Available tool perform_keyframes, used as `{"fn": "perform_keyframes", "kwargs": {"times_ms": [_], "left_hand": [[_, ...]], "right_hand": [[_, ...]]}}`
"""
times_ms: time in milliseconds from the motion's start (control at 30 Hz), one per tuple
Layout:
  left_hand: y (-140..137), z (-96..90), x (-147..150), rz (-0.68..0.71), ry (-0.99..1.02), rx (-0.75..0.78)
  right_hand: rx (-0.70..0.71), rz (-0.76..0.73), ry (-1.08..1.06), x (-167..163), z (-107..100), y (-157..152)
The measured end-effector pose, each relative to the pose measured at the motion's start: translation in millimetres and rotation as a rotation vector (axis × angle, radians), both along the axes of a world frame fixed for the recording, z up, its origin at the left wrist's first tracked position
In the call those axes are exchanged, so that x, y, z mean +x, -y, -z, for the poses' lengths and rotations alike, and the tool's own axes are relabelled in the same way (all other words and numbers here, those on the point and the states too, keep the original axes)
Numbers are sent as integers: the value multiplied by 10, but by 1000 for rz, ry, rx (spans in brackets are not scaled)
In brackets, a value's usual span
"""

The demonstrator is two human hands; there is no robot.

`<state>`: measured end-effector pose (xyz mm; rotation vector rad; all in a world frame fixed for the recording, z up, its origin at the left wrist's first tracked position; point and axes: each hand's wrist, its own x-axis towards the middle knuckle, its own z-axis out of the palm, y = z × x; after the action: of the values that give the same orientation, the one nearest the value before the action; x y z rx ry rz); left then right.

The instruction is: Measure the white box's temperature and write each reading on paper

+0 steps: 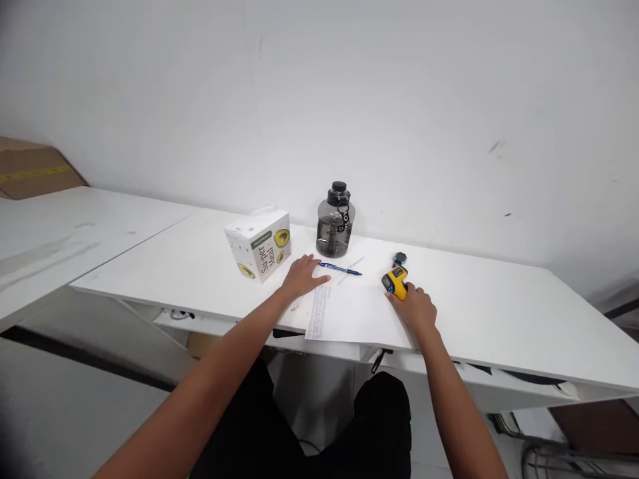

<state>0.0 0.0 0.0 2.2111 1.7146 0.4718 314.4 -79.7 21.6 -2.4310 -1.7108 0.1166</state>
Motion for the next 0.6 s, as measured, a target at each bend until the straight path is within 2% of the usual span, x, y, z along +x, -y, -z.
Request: {"fn": "perform_keyframes", "kwargs": {"times_ms": [333,500,600], "left_hand": [[27,-7,10,2,-66,28],[82,-6,35,-3,-34,145],[192,-8,32,39,2,286]], "right_hand": [[43,-22,-17,-24,17,4],[42,-36,-43,-19,6,10],[33,-25,-41,-28,-11,19]]}}
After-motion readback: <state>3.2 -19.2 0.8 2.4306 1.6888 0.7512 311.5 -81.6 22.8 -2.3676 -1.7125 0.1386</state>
